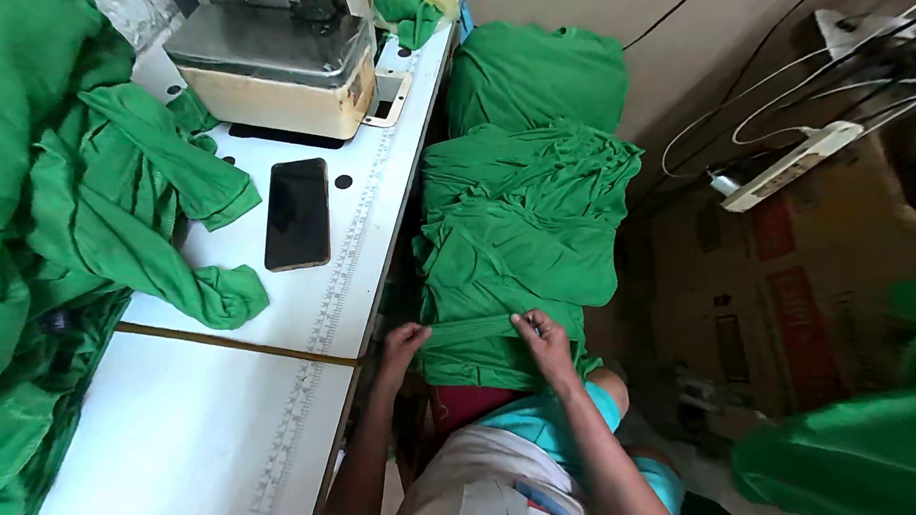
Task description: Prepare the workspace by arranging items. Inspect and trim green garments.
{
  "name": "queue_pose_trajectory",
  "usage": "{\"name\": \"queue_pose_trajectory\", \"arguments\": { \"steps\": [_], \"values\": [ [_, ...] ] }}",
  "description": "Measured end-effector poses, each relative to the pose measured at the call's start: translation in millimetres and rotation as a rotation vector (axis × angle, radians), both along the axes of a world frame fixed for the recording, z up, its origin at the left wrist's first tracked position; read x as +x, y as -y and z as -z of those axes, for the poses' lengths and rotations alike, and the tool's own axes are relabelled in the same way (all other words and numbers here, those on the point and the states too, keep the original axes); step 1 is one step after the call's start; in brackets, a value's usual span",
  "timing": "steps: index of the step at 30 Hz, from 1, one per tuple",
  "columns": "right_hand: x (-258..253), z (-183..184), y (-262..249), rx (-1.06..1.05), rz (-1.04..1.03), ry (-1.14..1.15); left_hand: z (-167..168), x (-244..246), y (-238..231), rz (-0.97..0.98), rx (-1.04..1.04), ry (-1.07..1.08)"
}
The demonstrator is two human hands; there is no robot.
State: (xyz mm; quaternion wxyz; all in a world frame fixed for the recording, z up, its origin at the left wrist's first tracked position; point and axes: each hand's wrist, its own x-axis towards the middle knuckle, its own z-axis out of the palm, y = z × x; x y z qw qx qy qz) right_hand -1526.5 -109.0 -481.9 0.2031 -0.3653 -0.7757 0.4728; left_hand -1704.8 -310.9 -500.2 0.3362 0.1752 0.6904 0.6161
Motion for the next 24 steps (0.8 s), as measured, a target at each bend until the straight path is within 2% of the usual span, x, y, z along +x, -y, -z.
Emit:
{"name": "queue_pose_trajectory", "arguments": {
  "steps": [5,8,9,10,12,15,17,18,22,24],
  "values": [
    [-2,16,-11,-0.023,-0.049,0.375,19,5,-3,0.024,-0.125,-0.008],
    [-8,12,-6,-0.017,-0.032,0.443,20,11,-4,0.014,-0.368,-0.335],
    [-10,5,-1,-0.003,-0.029,0.445,10,15,-5,0.026,-0.482,-0.464],
    [-11,-1,6,0.021,-0.035,0.409,3,20,-9,0.041,-0.499,-0.565],
    [-12,-9,21,0.062,-0.089,0.272,-4,30,-25,0.107,-0.358,-0.687],
    [-14,-4,42,0.168,-0.143,0.08,-15,47,-55,0.359,-0.226,-0.649],
    [-11,-2,44,0.287,-0.11,0.085,-19,48,-68,0.392,-0.252,-0.653],
    [-6,-5,41,0.315,-0.083,0.158,-23,46,-70,0.327,-0.231,-0.639],
    [38,-11,10,0.259,0.09,0.562,-24,16,-53,-0.14,-0.08,-0.497],
    [67,-6,-8,0.189,0.179,0.681,-14,3,-42,-0.258,-0.144,-0.48]
  ]
}}
